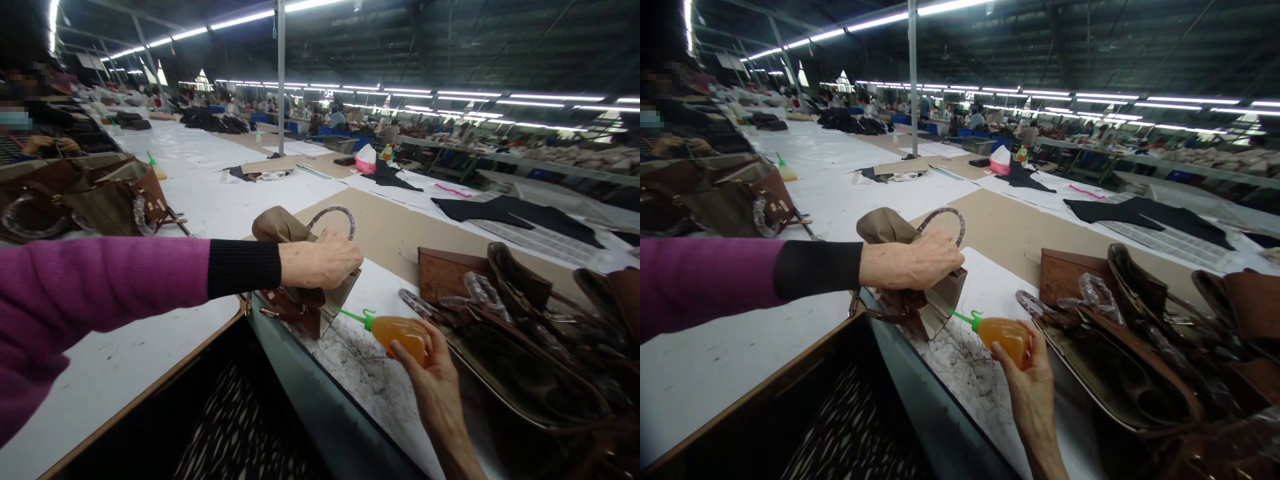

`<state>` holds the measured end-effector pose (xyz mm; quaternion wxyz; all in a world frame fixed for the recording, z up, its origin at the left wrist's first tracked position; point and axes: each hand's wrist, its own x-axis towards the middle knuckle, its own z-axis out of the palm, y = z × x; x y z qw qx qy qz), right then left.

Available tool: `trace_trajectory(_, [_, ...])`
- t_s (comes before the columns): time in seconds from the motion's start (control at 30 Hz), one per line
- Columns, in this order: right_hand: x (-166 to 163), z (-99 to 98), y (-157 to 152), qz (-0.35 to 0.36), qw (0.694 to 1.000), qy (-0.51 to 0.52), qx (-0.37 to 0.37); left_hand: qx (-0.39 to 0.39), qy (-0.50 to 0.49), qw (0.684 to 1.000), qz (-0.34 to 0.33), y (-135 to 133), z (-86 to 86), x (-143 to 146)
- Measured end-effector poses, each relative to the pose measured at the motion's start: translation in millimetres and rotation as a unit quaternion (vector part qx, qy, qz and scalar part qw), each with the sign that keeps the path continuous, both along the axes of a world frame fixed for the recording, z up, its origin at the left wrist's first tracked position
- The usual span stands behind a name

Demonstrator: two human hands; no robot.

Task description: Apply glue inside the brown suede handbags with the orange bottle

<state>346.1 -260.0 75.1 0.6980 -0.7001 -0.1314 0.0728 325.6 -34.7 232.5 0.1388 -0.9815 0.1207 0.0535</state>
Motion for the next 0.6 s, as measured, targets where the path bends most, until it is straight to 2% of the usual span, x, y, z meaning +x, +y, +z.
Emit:
trace_trajectory(0.27, [7.7,-23.0,7.9,-0.007,0.998,-0.038,-0.041,-0.024,0.016,0.999,-0.030,6.5,-10.6,2.1])
trace_trajectory(0.47, [5.1,-27.7,7.2,0.008,0.998,-0.026,-0.058,-0.041,0.049,0.997,-0.040,8.8,-7.8,-12.6])
trace_trajectory(0.6, [1.8,-30.2,3.9,0.019,0.998,-0.010,-0.059,-0.037,0.023,0.996,-0.080,13.9,-16.1,-17.8])
